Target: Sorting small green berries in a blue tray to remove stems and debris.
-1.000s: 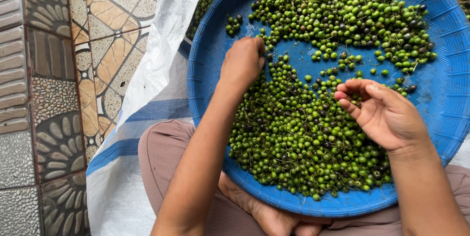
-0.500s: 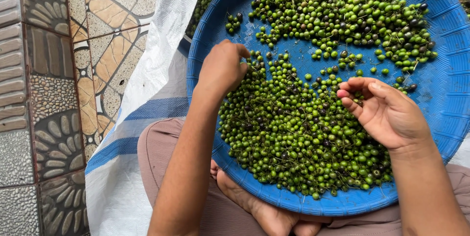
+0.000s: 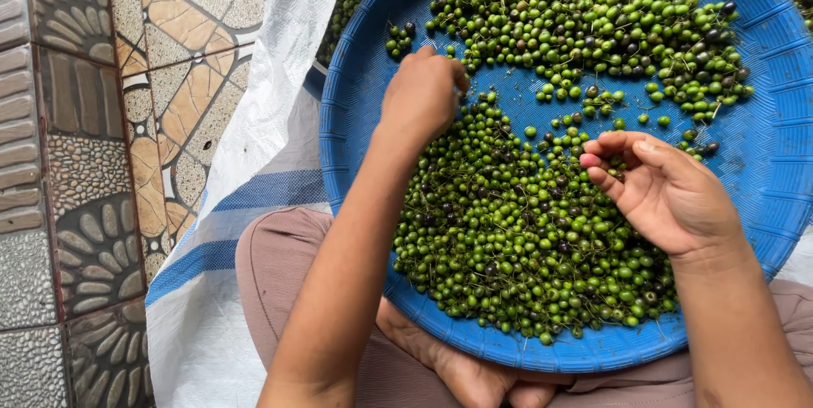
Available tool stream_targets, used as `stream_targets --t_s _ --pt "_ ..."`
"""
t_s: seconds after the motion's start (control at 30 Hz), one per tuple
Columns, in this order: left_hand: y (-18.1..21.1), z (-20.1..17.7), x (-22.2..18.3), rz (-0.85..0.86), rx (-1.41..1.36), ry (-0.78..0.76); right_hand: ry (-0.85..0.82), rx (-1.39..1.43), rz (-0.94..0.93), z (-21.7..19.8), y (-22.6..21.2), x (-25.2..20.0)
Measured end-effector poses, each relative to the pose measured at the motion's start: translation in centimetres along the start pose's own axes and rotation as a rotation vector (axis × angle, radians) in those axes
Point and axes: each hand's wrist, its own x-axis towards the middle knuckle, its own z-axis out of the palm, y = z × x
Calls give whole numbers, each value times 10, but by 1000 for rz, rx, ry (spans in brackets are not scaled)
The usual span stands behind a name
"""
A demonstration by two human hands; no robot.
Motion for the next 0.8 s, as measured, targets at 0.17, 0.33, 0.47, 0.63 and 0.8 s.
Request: stream_targets --t_s 0.17,0.33,0.47,0.63,0.8 --pt "25 45 49 154 -37 303 9 7 -1 2 -2 -2" --pt "35 78 81 312 88 554 10 13 -14 2 -4 -4" --pt "38 76 82 308 156 553 20 28 -8 0 -6 -4" --pt "39 67 71 298 125 515 20 40 -13 2 -7 -4" --pt "95 10 7 97 -211 14 37 88 -22 10 -9 -3"
